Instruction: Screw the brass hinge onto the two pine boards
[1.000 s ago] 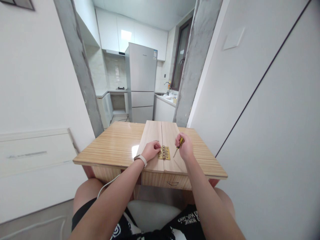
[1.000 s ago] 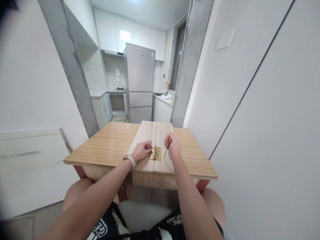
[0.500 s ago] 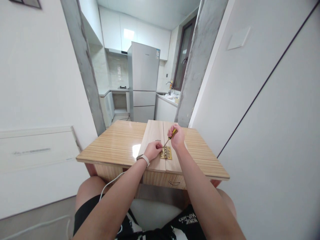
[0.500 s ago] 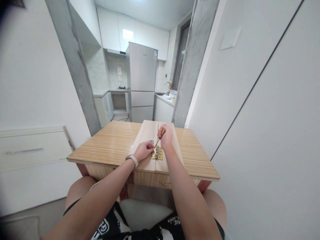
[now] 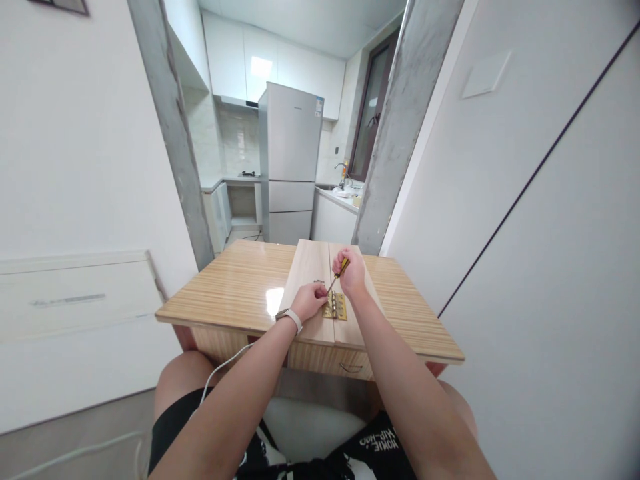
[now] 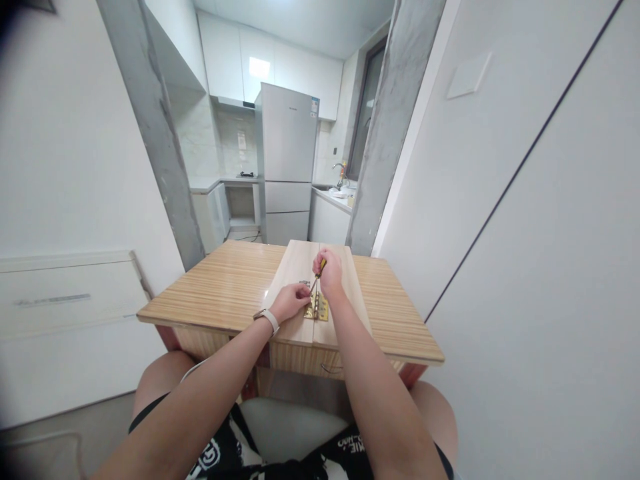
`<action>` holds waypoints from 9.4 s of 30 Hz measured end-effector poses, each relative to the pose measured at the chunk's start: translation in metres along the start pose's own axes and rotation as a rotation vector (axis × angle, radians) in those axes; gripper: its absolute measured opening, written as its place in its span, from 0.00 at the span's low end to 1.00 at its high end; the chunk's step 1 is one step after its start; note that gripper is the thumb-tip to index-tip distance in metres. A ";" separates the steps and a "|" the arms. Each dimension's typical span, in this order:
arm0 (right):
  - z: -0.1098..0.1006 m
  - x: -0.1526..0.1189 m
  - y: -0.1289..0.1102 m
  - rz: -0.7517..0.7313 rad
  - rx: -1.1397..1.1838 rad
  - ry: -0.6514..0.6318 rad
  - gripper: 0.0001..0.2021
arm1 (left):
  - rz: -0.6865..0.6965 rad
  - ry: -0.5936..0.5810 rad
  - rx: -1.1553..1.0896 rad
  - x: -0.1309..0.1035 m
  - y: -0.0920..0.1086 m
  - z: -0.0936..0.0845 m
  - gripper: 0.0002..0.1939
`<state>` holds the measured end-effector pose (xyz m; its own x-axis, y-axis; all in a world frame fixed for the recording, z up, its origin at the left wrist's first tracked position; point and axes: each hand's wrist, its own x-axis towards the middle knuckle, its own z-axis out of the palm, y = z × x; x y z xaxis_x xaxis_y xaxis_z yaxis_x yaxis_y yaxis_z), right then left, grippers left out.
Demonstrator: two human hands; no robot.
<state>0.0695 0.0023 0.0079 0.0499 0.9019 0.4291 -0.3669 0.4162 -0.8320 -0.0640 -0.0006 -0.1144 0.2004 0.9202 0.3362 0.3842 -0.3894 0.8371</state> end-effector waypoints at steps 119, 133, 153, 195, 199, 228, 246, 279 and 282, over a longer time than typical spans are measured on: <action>-0.008 0.034 -0.052 -0.198 -1.593 -0.660 0.08 | -0.022 0.001 0.122 -0.004 0.017 -0.005 0.04; -0.004 0.032 -0.060 -0.057 -1.523 -0.709 0.07 | -0.022 -0.009 0.150 -0.004 0.017 -0.005 0.03; -0.002 0.029 -0.063 -0.016 -1.515 -0.654 0.12 | -0.005 -0.010 0.149 -0.003 0.015 -0.004 0.03; -0.004 0.027 -0.059 -0.046 -1.502 -0.632 0.07 | -0.101 0.025 0.068 0.000 0.008 -0.009 0.18; -0.003 0.026 -0.053 -0.089 -1.625 -0.575 0.14 | -0.085 0.031 0.075 0.000 0.007 -0.009 0.18; -0.003 0.029 -0.050 -0.122 -1.617 -0.583 0.09 | -0.086 0.033 0.074 -0.001 0.009 -0.009 0.18; 0.003 0.031 -0.076 0.038 -1.548 -0.725 0.05 | -0.078 0.030 0.076 -0.001 0.010 -0.010 0.17; -0.017 0.014 0.004 0.238 0.058 -0.253 0.13 | -0.078 0.033 0.053 0.002 0.002 -0.008 0.19; -0.019 0.011 0.004 0.219 0.055 -0.258 0.13 | -0.075 0.035 0.052 0.002 0.002 -0.008 0.19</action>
<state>0.0860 0.0160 0.0029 -0.2697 0.9071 0.3232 -0.3924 0.2030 -0.8971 -0.0697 0.0006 -0.1087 0.1379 0.9473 0.2892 0.4430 -0.3202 0.8374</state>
